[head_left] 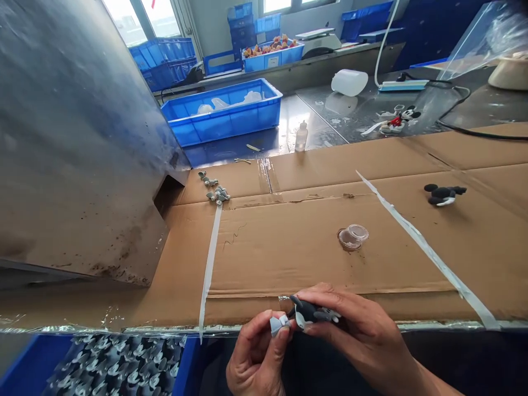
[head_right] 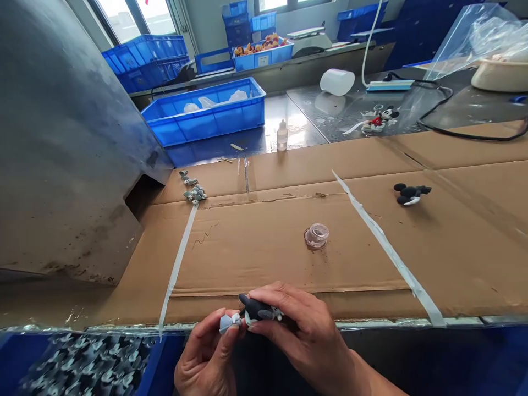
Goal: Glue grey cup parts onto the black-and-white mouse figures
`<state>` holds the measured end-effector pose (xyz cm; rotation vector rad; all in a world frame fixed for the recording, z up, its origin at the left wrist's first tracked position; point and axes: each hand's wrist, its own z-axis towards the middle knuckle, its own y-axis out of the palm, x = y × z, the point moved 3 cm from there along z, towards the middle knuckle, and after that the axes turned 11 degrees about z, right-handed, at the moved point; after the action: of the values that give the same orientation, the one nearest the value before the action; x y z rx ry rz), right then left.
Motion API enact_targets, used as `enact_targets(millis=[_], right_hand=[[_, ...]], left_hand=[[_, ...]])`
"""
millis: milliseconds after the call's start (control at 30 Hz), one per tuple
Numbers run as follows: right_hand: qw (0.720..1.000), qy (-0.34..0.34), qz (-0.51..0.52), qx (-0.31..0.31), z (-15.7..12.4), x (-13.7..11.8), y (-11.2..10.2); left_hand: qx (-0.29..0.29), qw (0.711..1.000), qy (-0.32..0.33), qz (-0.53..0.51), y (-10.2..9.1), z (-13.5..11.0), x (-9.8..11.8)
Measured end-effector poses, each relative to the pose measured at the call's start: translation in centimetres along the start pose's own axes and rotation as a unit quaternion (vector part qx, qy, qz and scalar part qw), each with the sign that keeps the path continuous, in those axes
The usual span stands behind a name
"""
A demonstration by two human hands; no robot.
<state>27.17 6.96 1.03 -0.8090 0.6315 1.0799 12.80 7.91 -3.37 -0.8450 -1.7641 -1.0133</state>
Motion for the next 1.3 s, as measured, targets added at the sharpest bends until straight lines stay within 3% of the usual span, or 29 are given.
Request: enact_targets(millis=[500, 867, 1300], right_hand=[[1.000, 0.007, -0.005, 0.014, -0.05, -0.03, -0.05], [0.999, 0.023, 0.024, -0.002, -0.02, 0.06, -0.29], [0.999, 0.024, 0.035, -0.026, 0.52, -0.24, 0.11]], left_hand=[[-0.006, 0.999, 0.037, 0.015, 0.02, 0.12, -0.10], [-0.006, 0.999, 0.032, 0.019, -0.06, 0.11, -0.16], [-0.022, 0.996, 0.076, 0.038, -0.35, 0.36, -0.28]])
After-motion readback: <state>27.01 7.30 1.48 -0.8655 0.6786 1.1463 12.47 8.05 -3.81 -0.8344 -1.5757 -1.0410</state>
